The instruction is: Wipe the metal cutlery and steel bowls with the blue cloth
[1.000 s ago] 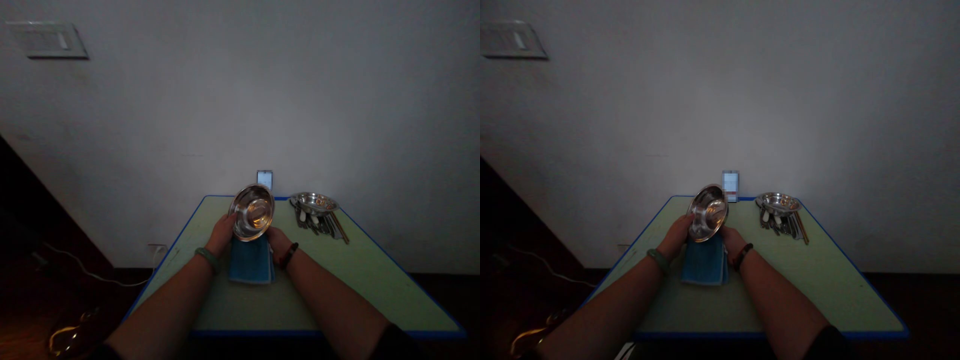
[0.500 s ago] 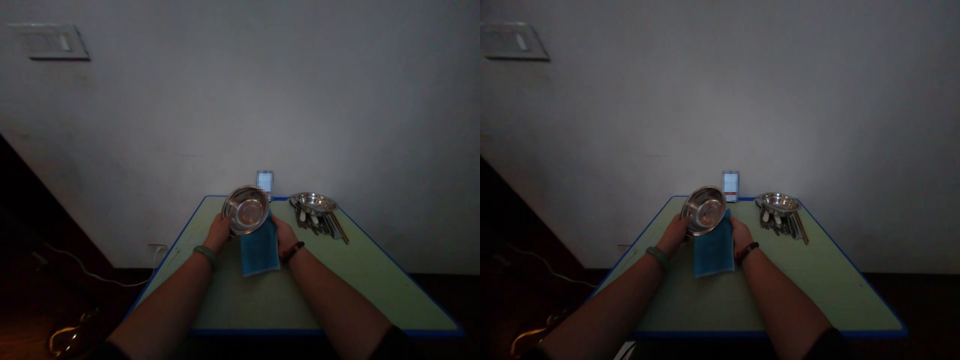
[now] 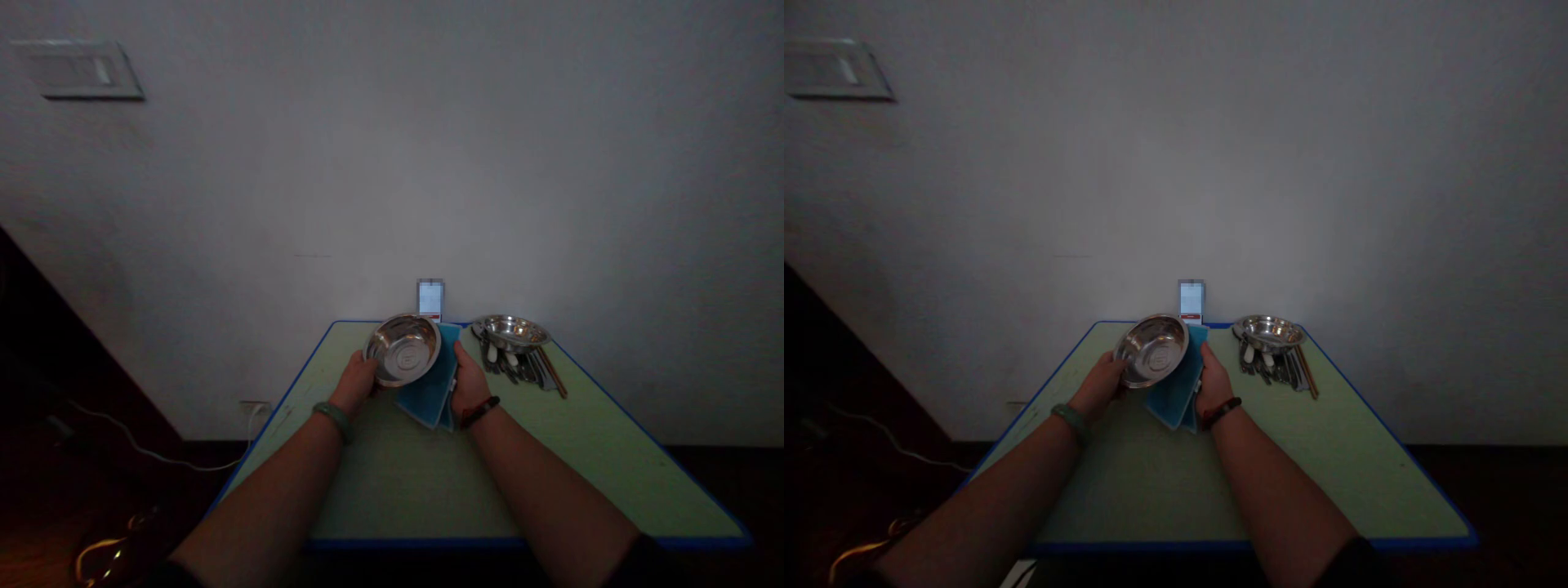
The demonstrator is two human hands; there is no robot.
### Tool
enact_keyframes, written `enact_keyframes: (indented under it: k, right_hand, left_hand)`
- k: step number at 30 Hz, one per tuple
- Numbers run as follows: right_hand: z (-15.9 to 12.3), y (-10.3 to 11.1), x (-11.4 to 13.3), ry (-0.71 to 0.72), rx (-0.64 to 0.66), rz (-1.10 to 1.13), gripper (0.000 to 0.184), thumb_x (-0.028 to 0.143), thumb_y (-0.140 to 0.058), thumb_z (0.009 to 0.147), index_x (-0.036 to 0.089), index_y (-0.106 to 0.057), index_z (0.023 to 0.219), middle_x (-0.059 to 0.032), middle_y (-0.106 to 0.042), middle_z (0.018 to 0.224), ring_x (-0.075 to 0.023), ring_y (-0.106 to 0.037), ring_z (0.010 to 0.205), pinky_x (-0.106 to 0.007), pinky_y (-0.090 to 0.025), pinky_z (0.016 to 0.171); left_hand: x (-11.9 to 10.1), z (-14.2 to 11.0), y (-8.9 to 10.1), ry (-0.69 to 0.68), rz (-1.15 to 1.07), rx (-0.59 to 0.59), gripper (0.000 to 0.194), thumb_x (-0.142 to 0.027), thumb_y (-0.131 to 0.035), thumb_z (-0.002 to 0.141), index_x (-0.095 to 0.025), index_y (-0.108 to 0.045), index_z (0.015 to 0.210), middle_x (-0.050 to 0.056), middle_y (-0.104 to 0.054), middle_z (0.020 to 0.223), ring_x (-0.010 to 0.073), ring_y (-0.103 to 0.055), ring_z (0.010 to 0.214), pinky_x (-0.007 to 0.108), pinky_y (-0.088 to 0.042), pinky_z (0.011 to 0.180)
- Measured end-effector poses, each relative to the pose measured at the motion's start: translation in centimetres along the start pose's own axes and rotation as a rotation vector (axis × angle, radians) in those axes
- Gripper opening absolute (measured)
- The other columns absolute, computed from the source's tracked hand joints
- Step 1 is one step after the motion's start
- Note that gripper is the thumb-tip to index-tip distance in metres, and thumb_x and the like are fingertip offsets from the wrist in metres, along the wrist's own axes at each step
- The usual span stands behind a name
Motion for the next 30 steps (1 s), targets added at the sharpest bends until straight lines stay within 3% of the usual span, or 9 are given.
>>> enact_keyframes:
  k: [3, 8, 15, 22, 30]
  right_hand:
    - [0.1, -0.8, -0.3, 0.005, 0.066, -0.003, 0.032, 0.044, -0.046, 0.084, 0.023, -0.065, 0.098, -0.0018, -0.072, 0.083, -0.0208, -0.066, 0.092, -0.042, -0.050, 0.088]
    - [-0.5, -2.8, 0.0, 0.027, 0.254, -0.026, 0.043, 0.053, -0.044, 0.083, 0.020, -0.063, 0.103, -0.0046, -0.072, 0.091, -0.0218, -0.063, 0.099, -0.042, -0.048, 0.090]
    - [-0.7, -2.8, -0.4, -0.027, 0.315, -0.009, 0.050, 0.056, -0.039, 0.085, 0.016, -0.066, 0.095, -0.0090, -0.071, 0.094, -0.0227, -0.064, 0.097, -0.040, -0.048, 0.091]
    - [0.5, -3.0, -1.5, -0.074, 0.341, 0.037, 0.045, 0.046, -0.037, 0.088, 0.012, -0.065, 0.093, -0.0087, -0.070, 0.088, -0.0214, -0.065, 0.093, -0.038, -0.048, 0.087]
    - [-1.2, -4.7, -0.7, 0.074, 0.390, -0.090, 0.029, 0.045, -0.058, 0.075, 0.022, -0.066, 0.090, -0.0035, -0.071, 0.088, -0.0209, -0.063, 0.097, -0.036, -0.049, 0.088]
  left_hand:
    - [-0.6, -0.5, -0.5, -0.035, 0.097, 0.017, 0.019, -0.018, -0.049, 0.070, -0.017, -0.051, 0.089, -0.004, -0.049, 0.049, 0.0114, -0.045, 0.039, 0.021, -0.029, 0.039]
    - [-0.4, -1.5, -2.4, -0.029, 0.105, 0.178, 0.024, -0.023, -0.051, 0.070, -0.019, -0.050, 0.094, -0.005, -0.052, 0.050, 0.0101, -0.046, 0.036, 0.018, -0.027, 0.035]
    - [0.0, -3.4, -5.5, 0.051, -0.119, 0.461, 0.035, -0.022, -0.057, 0.066, -0.018, -0.055, 0.100, -0.002, -0.062, 0.065, 0.0111, -0.055, 0.047, 0.020, -0.040, 0.042]
    - [-1.7, -4.0, -5.8, -0.041, -0.274, 0.416, 0.045, -0.014, -0.060, 0.062, -0.014, -0.057, 0.107, 0.005, -0.068, 0.083, 0.0150, -0.063, 0.066, 0.024, -0.049, 0.058]
    - [-2.6, -4.4, -5.1, -0.063, -0.303, 0.324, 0.035, -0.017, -0.059, 0.064, -0.014, -0.055, 0.098, 0.002, -0.065, 0.072, 0.0128, -0.060, 0.056, 0.022, -0.047, 0.049]
Point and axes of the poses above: each hand's wrist, its own z-axis towards the middle knuckle, its own y-axis out of the back of the hand, x = y × z, the point moved 10 cm from there along z, towards the middle knuckle
